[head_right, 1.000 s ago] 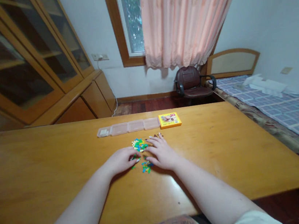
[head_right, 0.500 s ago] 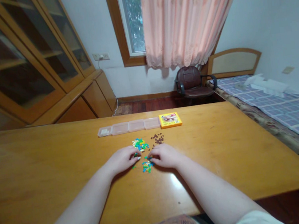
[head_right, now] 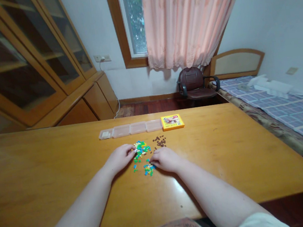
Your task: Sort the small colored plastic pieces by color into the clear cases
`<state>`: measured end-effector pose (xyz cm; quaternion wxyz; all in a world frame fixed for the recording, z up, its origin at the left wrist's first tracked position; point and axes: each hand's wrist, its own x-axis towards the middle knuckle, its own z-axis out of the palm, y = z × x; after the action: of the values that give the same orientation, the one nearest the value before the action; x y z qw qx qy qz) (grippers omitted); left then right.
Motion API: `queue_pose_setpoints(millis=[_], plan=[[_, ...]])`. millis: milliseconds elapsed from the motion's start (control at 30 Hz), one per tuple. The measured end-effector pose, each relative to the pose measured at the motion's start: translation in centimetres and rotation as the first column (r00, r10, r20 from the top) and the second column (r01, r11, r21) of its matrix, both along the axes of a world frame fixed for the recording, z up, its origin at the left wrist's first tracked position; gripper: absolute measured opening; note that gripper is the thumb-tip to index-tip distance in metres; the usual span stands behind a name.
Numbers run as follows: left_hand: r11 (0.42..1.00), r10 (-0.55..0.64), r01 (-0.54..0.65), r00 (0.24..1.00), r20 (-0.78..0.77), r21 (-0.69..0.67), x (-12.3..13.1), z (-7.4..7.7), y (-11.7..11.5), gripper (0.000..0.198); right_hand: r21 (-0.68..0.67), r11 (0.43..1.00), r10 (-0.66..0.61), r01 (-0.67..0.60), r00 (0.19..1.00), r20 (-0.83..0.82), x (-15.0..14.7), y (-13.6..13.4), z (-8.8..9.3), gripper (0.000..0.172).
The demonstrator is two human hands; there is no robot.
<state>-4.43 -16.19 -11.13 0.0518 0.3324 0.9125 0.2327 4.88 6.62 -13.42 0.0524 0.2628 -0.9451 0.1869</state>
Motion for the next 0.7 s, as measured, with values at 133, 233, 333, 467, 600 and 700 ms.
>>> queue_pose_setpoints(millis=[133,233,333,467,600,700], plan=[[1.000,-0.015,0.015,1.000,0.002,-0.003,0.1,-0.2,0.1,0.024,0.002,1.000,-0.020,0.020,1.000,0.009,-0.1,-0.2,0.1,0.016],[0.999,-0.041,0.041,0.999,0.022,-0.006,0.3,-0.1,0.2,0.027,-0.026,0.998,-0.055,0.056,0.998,0.029,-0.2,-0.1,0.3,0.015],[0.999,-0.051,0.051,0.998,0.030,0.004,0.4,0.0,0.3,0.027,-0.050,0.990,-0.131,0.132,0.991,0.035,-0.1,0.3,0.8,0.014],[0.999,-0.050,0.050,0.998,0.024,-0.001,0.3,-0.1,0.2,0.027,-0.096,0.987,-0.122,0.128,0.990,0.067,0.1,0.9,1.5,0.012],[0.999,-0.053,0.053,0.998,0.026,-0.003,0.3,-0.2,0.3,0.027,-0.061,0.994,-0.088,0.094,0.992,0.092,0.3,0.8,1.8,0.016],[0.999,-0.051,0.052,0.998,0.026,-0.015,0.3,-0.1,0.3,0.028,-0.023,0.996,-0.087,0.090,0.990,0.107,0.3,0.4,1.7,0.016]])
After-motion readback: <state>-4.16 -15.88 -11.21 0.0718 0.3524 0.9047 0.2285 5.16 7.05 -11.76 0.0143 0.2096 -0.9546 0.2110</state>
